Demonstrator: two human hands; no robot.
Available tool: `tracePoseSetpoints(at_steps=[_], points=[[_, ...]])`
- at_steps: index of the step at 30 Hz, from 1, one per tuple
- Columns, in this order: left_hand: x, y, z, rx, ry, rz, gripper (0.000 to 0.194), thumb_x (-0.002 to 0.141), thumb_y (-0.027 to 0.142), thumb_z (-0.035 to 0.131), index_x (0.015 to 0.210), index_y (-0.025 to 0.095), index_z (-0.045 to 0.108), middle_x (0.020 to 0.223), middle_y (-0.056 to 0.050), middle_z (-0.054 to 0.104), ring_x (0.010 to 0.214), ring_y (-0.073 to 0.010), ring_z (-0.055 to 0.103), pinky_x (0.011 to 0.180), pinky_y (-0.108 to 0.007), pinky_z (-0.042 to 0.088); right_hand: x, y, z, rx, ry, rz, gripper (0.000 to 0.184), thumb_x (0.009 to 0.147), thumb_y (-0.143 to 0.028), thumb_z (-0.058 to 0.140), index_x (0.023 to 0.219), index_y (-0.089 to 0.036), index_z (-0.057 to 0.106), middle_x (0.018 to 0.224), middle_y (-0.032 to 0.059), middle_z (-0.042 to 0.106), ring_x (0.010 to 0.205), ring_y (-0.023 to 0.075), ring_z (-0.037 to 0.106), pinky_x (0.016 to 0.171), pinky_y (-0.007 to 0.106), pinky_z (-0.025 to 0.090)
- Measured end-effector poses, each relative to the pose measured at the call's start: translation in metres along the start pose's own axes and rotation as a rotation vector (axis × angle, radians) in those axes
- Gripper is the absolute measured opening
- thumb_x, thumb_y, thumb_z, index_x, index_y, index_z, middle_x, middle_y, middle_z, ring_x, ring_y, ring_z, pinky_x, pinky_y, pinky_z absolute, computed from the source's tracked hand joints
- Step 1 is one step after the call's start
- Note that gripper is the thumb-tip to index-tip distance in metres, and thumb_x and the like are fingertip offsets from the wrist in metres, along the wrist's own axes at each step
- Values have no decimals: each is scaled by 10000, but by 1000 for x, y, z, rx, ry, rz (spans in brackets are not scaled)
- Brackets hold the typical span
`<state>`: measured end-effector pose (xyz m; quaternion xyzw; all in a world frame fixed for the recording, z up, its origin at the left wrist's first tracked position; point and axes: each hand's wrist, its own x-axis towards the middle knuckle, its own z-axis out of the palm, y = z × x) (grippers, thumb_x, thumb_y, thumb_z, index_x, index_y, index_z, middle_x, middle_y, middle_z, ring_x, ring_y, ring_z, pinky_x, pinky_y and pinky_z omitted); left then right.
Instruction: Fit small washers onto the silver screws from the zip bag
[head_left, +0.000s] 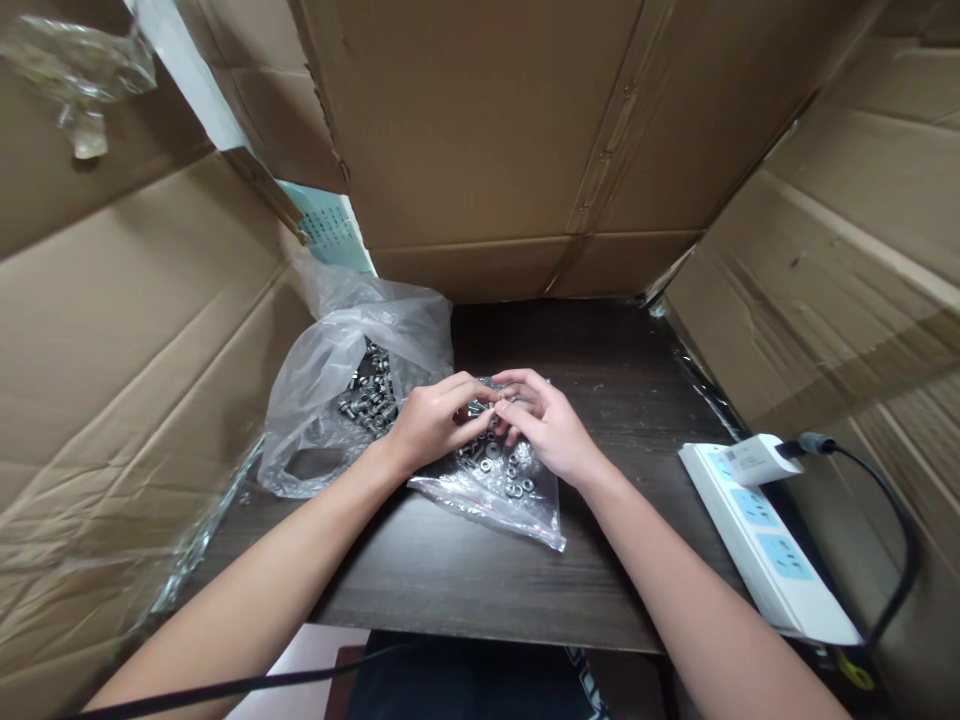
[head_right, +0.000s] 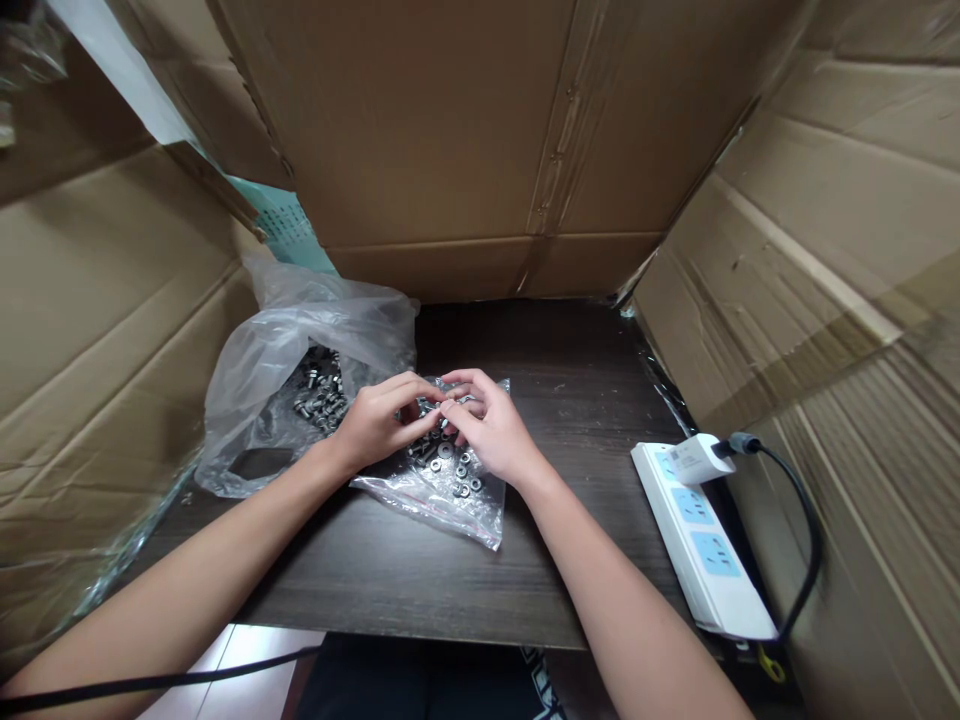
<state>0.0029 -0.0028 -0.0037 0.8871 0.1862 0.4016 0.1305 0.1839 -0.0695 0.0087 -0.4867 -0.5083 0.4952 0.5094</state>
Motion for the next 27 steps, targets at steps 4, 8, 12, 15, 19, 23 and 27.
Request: tracePoseSetpoints(at_steps=[4,8,12,15,19,23,27], points=[[0,0,0,-10,4,1,97,936,217,653,1001,154,686,910,-35,695,591,-67,581,584,-186,469,0,1,1,-31,9,29,274,900,-424,611,1055,-198,606,678,-32,589,510,107,560,500,253,480],[0,0,0,-23,5,-16,91,919,196,654,992,146,677,908,-37,684,584,-62,577,580,-179,470,0,1,2,-2,6,41,305,850,-403,672,1079,-209,614,888,17,637,643,137,629,499,261,517],[0,-1,1,-17,-4,-20,96,920,213,648,987,148,668,904,-35,679,582,-60,577,577,-177,468,1,1,1,41,-21,32,360,822,-366,709,1130,-226,585,859,-8,626,604,120,618,516,258,514],[-1,-1,2,-8,-17,-22,107,923,235,652,983,148,667,890,-32,677,582,-63,573,570,-180,458,1,3,1,-7,24,62,295,901,-413,602,1120,-218,585,705,-41,577,509,105,556,481,245,463],[-1,-1,2,-17,-19,-26,106,919,226,648,982,145,670,859,-24,657,589,-65,576,572,-179,451,1,1,1,7,-4,47,355,828,-350,678,1148,-230,581,938,13,633,705,148,644,518,254,511],[0,0,2,-11,-26,-27,95,917,205,643,984,143,670,850,-15,641,584,-60,570,578,-179,450,1,2,-1,20,-25,25,373,828,-373,696,1147,-225,572,857,-12,623,637,122,614,536,248,500],[0,0,3,-23,-20,-22,95,902,198,661,977,140,668,860,-20,654,581,-60,569,569,-178,450,1,6,0,-67,4,-9,302,898,-436,629,1095,-208,606,721,-34,594,548,105,546,519,245,462]])
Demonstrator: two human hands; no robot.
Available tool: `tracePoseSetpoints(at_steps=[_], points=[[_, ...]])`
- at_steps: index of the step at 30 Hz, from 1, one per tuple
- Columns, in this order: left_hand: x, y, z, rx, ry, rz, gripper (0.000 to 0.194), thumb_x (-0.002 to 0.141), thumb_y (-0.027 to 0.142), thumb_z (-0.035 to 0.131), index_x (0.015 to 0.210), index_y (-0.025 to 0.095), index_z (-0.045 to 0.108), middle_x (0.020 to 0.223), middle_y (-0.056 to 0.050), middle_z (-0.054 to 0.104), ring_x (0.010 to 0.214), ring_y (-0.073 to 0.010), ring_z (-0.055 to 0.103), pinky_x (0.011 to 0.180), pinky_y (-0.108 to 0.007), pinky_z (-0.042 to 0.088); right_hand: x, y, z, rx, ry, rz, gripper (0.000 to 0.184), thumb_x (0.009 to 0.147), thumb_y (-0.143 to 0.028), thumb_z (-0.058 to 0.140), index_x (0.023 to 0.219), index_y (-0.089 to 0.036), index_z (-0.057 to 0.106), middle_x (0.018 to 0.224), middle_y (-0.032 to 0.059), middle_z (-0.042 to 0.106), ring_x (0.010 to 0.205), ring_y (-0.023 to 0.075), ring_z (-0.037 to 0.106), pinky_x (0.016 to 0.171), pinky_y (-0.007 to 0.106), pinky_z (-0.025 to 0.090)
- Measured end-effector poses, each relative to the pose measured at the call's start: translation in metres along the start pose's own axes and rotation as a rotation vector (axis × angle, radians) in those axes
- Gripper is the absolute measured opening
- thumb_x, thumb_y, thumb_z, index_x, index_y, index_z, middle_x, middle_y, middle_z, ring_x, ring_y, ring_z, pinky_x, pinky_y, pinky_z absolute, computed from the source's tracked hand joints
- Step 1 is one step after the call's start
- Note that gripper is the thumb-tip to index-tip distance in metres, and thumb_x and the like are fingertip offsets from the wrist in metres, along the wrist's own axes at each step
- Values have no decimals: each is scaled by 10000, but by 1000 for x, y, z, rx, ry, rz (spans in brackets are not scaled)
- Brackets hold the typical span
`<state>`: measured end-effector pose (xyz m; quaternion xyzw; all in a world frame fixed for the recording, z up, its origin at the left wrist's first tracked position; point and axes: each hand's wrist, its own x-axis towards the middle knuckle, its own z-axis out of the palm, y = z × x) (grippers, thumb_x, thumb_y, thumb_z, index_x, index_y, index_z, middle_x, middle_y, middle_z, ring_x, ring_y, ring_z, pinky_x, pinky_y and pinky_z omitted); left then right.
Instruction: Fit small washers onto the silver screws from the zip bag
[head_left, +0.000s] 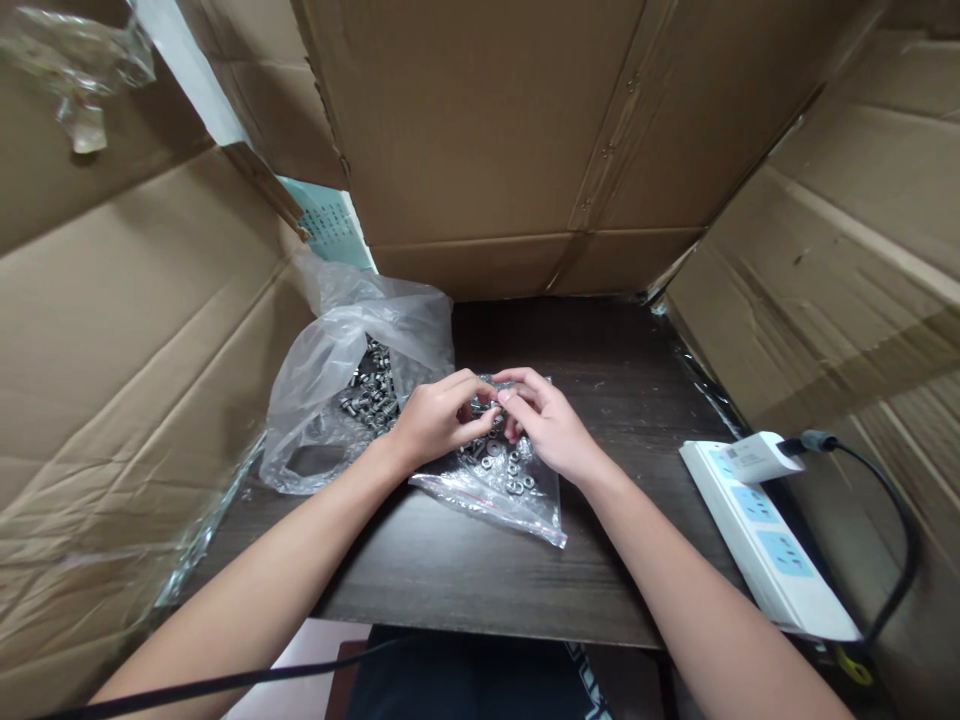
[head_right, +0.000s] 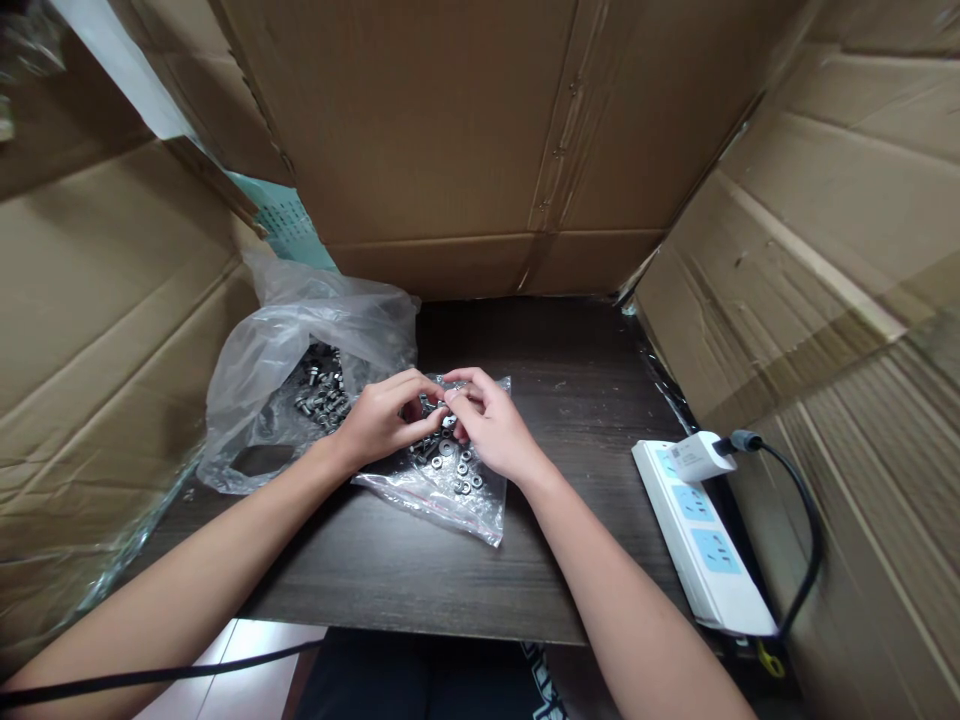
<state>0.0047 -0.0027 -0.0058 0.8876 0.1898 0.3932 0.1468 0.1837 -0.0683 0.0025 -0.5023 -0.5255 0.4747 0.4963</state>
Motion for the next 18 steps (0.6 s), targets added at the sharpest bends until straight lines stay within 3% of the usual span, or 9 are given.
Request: tracePoseSetpoints(at_steps=[3,5,8,11,13,15,17,18], points=[[0,-2,0,-27,5,2,94,908,213,663,971,144,664,890,-29,672,580,-59,570,563,-176,453,-1,0,2,-100,20,-6,312,971,-472,503,992,-196,646,616,-35,546,519,112,509,505,246,436],[-1,-3,0,-26,15,-3,94,909,213,662,974,145,664,886,-30,672,587,-62,574,567,-178,455,-2,-2,2,-61,19,4,271,924,-450,579,1027,-207,642,769,3,623,621,135,583,514,249,467],[-1,-2,-1,-15,17,-1,98,897,201,670,979,147,670,868,-25,665,593,-67,577,573,-182,453,-1,-4,1,38,-18,1,366,812,-366,712,1131,-225,601,961,28,653,735,159,646,539,257,511],[0,-1,-1,-24,18,8,82,898,197,669,965,150,670,869,-22,665,581,-61,568,572,-183,453,0,-5,-1,-4,-16,27,271,913,-412,585,1082,-202,612,668,-34,580,528,117,554,519,256,471],[0,-1,-1,-37,30,4,75,901,198,669,958,150,667,875,-22,665,567,-54,561,563,-180,449,0,-5,-2,-18,11,61,290,956,-442,501,1041,-194,623,609,-42,542,490,112,521,499,255,451],[0,-2,-1,-47,39,-8,80,898,192,674,965,149,666,880,-21,663,556,-48,558,557,-178,444,-1,-6,-3,26,21,64,271,905,-417,585,1069,-204,620,790,3,628,614,134,603,514,256,481],[-1,-3,-1,-49,39,-11,96,891,189,683,978,151,668,876,-19,663,563,-51,565,558,-178,443,-1,-7,-3,75,-7,39,365,806,-354,711,1128,-222,603,1004,37,658,767,160,655,551,261,522],[-1,-3,-1,-50,39,-9,101,888,187,686,980,152,669,873,-19,664,566,-53,567,559,-179,444,0,-7,-4,82,-29,32,406,781,-336,740,1144,-225,597,1013,36,664,784,164,660,566,263,530]])
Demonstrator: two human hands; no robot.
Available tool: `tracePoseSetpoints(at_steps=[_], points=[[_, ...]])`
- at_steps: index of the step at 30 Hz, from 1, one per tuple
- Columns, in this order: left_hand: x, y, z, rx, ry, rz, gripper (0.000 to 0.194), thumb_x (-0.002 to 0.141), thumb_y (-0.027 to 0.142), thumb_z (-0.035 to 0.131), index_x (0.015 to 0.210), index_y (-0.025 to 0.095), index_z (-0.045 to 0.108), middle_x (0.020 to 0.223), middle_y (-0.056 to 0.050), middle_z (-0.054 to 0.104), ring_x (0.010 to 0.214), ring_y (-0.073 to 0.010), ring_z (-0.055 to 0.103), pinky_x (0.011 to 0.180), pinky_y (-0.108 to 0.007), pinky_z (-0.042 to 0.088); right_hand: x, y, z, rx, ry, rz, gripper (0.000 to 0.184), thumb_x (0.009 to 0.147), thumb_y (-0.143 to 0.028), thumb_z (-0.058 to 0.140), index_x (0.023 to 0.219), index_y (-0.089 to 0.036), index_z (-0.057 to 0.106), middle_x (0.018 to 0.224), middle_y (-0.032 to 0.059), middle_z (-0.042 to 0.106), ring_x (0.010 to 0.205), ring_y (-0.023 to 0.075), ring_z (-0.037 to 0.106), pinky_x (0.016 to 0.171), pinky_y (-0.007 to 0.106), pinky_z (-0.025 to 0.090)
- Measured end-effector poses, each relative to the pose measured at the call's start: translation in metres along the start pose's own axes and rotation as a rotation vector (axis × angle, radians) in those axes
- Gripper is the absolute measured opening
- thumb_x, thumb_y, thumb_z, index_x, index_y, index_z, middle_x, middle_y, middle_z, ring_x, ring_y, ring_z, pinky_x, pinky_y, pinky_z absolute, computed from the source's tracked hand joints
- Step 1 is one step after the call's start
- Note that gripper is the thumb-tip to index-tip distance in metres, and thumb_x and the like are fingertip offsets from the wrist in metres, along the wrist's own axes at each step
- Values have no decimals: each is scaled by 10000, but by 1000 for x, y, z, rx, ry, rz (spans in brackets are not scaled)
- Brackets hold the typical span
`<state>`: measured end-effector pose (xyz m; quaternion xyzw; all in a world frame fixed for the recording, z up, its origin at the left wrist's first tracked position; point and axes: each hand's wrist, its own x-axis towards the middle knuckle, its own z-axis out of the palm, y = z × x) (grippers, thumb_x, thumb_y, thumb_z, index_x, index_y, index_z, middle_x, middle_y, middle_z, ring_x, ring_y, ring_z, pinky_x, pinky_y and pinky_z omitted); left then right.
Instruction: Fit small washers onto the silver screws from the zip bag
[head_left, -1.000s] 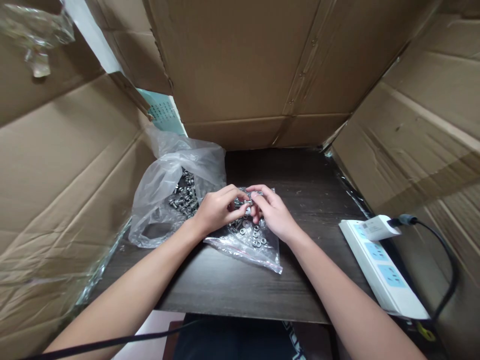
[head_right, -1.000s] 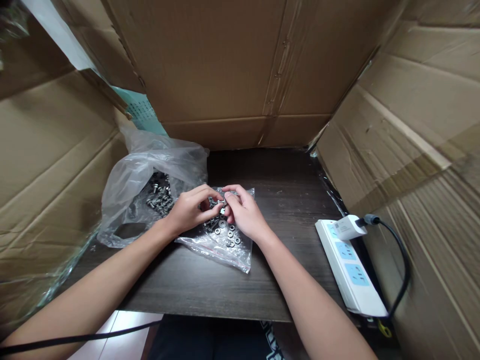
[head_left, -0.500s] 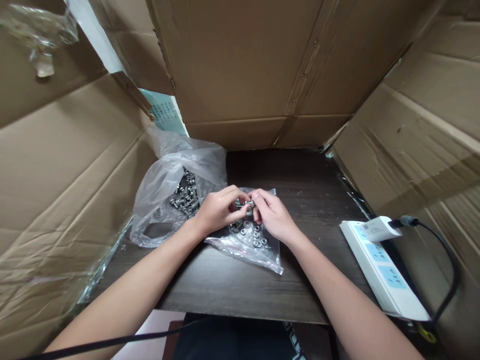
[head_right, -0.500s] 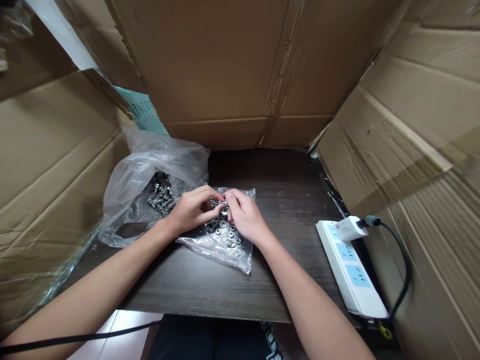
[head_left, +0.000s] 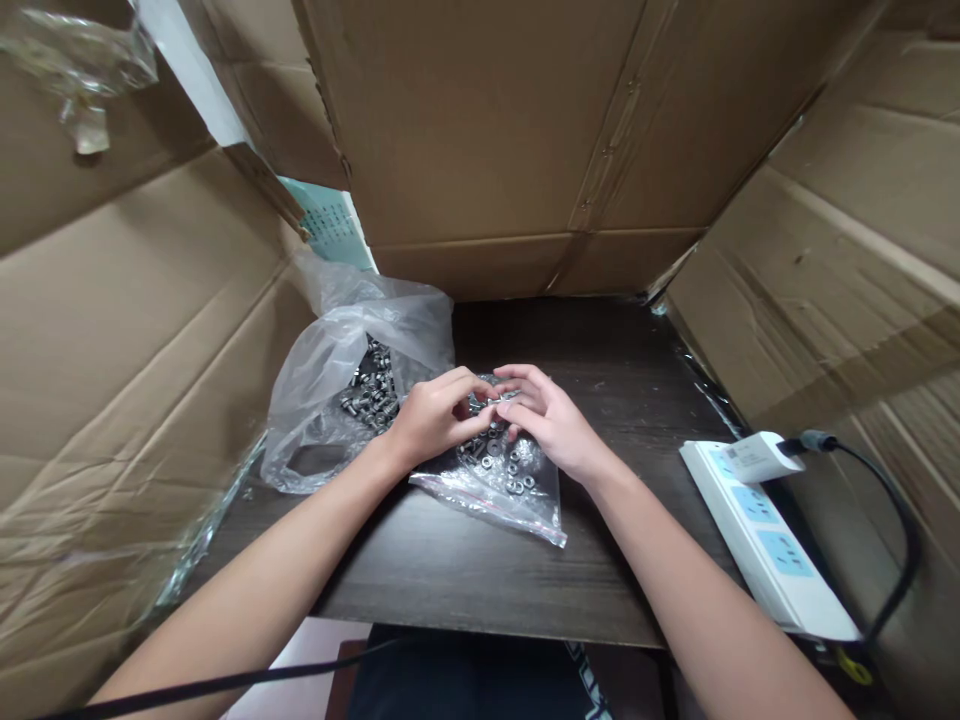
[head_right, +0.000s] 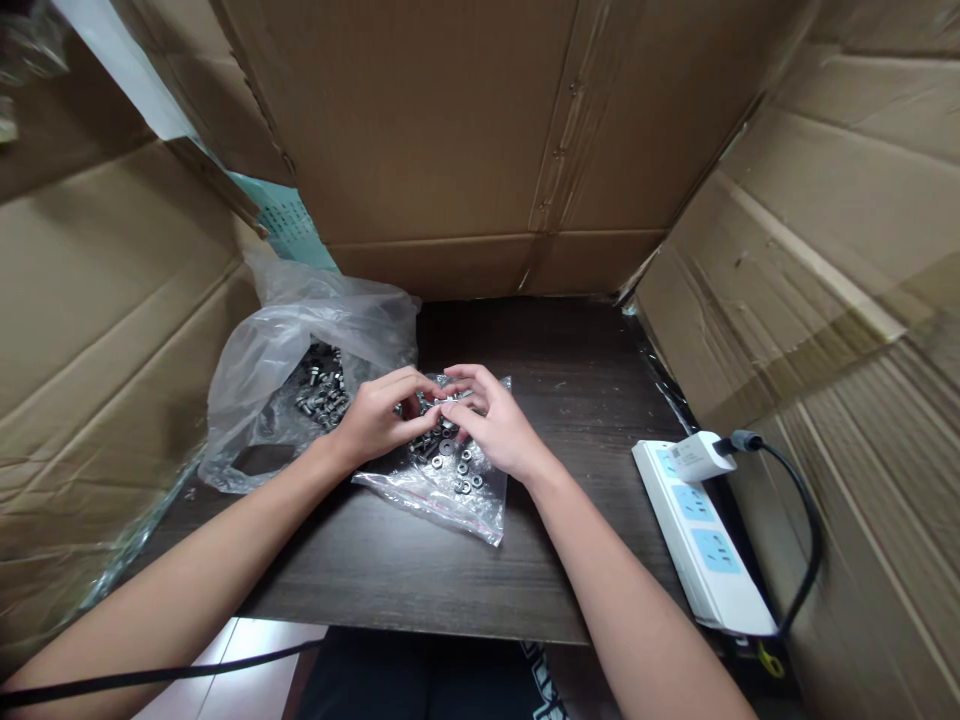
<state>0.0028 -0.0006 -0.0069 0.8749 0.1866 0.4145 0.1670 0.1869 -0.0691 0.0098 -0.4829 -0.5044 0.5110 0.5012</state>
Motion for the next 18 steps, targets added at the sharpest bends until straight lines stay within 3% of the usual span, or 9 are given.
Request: tracePoseSetpoints(at_steps=[3,5,7,9,11,14,16,18], points=[[0,0,0,-5,3,7,84,886,186,683,960,150,667,871,-20,667,560,-53,561,553,-180,442,1,0,-1,-40,-13,36,286,883,-414,637,1070,-200,614,675,-28,613,564,128,587,541,263,496],[0,0,1,-3,8,2,69,891,188,679,947,148,668,869,-20,664,550,-49,552,549,-181,438,1,0,-1,-59,36,66,287,935,-457,552,1013,-190,624,589,-45,561,488,114,539,510,257,468],[0,0,0,2,8,-3,74,894,190,678,955,149,672,869,-19,663,552,-50,549,552,-184,437,1,-1,-1,-22,64,56,289,886,-435,636,1050,-198,621,773,0,656,598,129,615,519,252,489],[0,0,0,5,3,-2,90,894,196,683,971,151,678,862,-18,663,563,-56,552,559,-187,440,0,-2,-1,34,37,31,428,780,-368,768,1143,-221,595,1016,38,692,760,156,678,560,255,531],[0,1,0,10,-10,4,93,898,205,683,975,153,684,855,-18,664,573,-61,555,567,-189,446,-1,-2,0,26,6,32,472,769,-352,788,1172,-224,579,958,28,708,705,146,673,561,255,532],[0,1,0,12,-17,6,85,911,221,674,960,153,687,859,-22,672,567,-60,554,566,-191,449,0,-1,0,-60,61,77,291,906,-444,631,1050,-191,617,613,-32,620,465,107,555,486,246,476],[0,1,0,7,-5,-1,87,914,224,670,963,154,687,876,-27,682,556,-56,552,560,-191,448,0,0,0,-30,100,78,284,902,-448,640,1015,-188,636,679,-3,657,535,125,609,503,254,508],[0,0,0,4,4,-5,88,912,218,669,973,157,687,881,-30,687,560,-58,558,560,-190,450,0,-1,-1,77,68,52,347,794,-379,780,1061,-198,651,953,56,725,781,171,701,618,283,584]])
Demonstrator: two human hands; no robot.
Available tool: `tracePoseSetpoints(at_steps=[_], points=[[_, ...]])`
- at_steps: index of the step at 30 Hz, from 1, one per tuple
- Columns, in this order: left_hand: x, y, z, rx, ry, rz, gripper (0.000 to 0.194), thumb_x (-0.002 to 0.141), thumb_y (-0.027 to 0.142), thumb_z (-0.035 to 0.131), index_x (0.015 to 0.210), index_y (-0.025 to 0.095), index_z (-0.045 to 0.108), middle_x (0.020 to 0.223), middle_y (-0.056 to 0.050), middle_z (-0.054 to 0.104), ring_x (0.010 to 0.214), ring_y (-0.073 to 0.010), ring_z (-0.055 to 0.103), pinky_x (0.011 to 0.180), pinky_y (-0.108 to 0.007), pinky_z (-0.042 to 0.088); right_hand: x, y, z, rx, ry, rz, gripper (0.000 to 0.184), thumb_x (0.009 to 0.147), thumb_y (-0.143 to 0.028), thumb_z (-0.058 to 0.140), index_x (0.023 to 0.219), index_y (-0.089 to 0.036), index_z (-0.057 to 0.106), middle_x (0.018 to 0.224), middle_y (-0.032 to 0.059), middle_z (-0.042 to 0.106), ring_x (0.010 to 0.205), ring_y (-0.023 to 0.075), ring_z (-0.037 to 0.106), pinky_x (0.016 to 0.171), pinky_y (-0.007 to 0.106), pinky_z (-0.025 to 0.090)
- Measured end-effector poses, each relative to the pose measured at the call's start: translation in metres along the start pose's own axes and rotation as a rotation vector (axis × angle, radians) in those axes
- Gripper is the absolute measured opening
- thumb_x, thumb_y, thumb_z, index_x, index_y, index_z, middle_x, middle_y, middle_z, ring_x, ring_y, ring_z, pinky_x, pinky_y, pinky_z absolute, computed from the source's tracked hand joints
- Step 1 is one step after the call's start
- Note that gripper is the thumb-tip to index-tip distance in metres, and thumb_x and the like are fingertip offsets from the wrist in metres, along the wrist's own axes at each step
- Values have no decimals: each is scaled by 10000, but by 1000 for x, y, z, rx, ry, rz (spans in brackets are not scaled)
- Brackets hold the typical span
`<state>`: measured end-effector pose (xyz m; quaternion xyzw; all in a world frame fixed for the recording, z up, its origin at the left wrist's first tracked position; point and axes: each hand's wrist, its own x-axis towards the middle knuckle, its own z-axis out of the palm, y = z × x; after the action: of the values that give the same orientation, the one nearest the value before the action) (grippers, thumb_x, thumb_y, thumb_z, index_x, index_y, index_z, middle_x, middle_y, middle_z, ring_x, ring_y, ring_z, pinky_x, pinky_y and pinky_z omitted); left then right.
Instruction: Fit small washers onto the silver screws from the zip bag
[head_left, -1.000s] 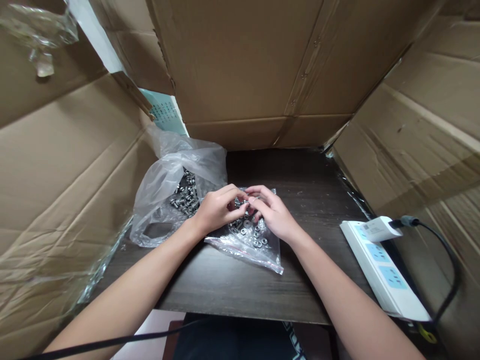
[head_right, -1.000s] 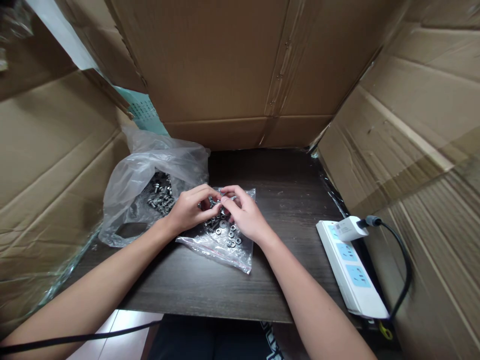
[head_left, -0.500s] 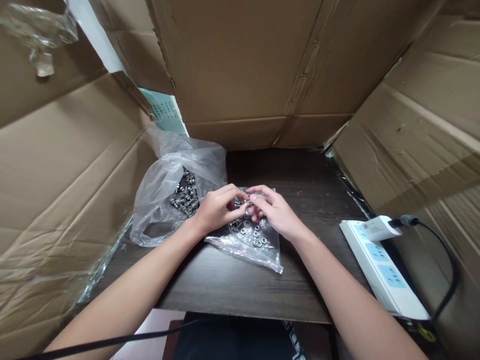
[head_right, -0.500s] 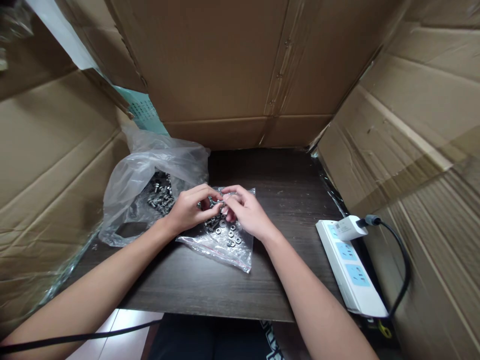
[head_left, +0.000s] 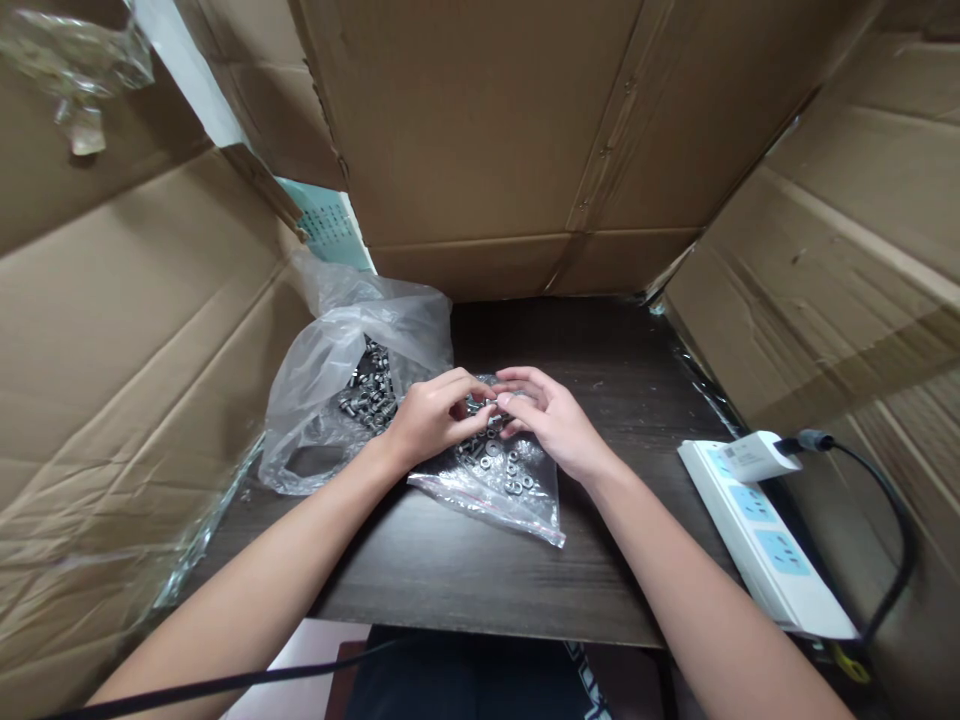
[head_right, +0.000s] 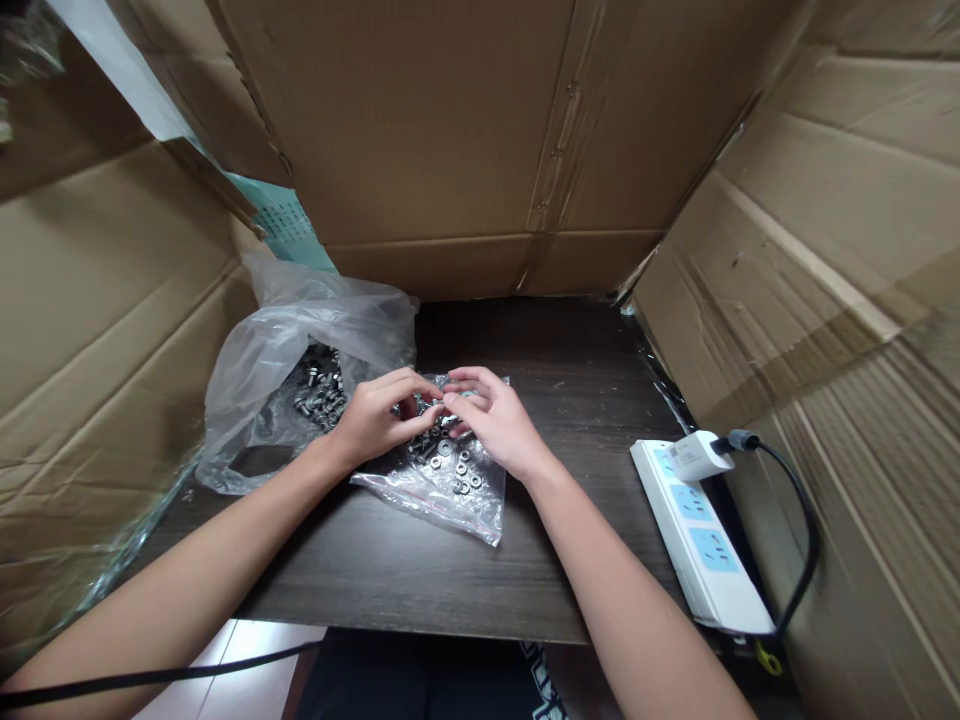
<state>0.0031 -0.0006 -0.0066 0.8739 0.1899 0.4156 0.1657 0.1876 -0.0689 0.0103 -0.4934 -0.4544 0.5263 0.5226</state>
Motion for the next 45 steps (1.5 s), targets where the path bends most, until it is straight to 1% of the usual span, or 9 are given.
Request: tracePoseSetpoints(at_steps=[3,8,13,18,22,27,33,38,45], points=[[0,0,0,1,-5,7,92,906,211,676,977,155,689,880,-33,687,574,-64,565,569,-190,456,-1,-1,-1,82,-94,-13,445,676,-309,884,1059,-188,693,1082,79,730,928,188,707,776,320,614],[0,0,-1,11,-17,16,99,923,235,673,973,153,696,864,-24,683,564,-58,555,568,-185,454,1,1,1,-11,1,104,387,828,-538,729,865,-154,695,680,47,698,579,160,675,560,300,587],[0,0,0,15,-2,21,101,916,209,674,993,148,694,856,-27,678,570,-62,554,567,-188,446,0,-1,1,47,-52,-8,422,695,-360,878,1039,-186,705,1010,57,754,804,158,732,746,297,626],[-1,0,0,7,-24,12,100,922,224,669,993,158,696,856,-21,673,562,-57,550,569,-187,450,-1,0,1,-72,10,105,385,873,-543,663,851,-158,665,553,9,640,444,139,608,415,243,499],[-1,-1,0,2,1,14,94,917,217,670,986,155,685,878,-29,681,558,-56,549,566,-189,450,-1,-2,1,-3,-44,-10,369,715,-399,853,971,-171,716,948,75,757,781,174,721,637,283,614],[0,0,0,12,-12,16,99,934,235,653,987,159,689,854,-26,677,554,-59,547,560,-192,448,-1,0,2,-93,-50,99,423,848,-570,690,798,-150,676,575,23,648,458,134,614,416,241,505],[0,-2,-1,5,10,17,101,922,227,671,989,152,688,888,-35,684,561,-55,552,561,-188,451,-2,-2,2,-13,-71,-26,407,724,-408,851,1027,-190,689,998,63,737,766,165,718,677,317,633],[1,0,-1,13,4,16,98,927,232,658,981,157,690,859,-28,679,553,-56,551,559,-189,449,0,2,2,-135,-3,17,410,868,-576,662,802,-171,649,643,15,645,555,145,640,555,296,575],[0,2,0,9,15,22,94,919,232,666,967,152,679,861,-30,679,561,-59,564,555,-188,452,-2,-1,3,-54,-40,-100,416,758,-395,815,1087,-211,638,979,58,733,869,195,710,751,339,610]])
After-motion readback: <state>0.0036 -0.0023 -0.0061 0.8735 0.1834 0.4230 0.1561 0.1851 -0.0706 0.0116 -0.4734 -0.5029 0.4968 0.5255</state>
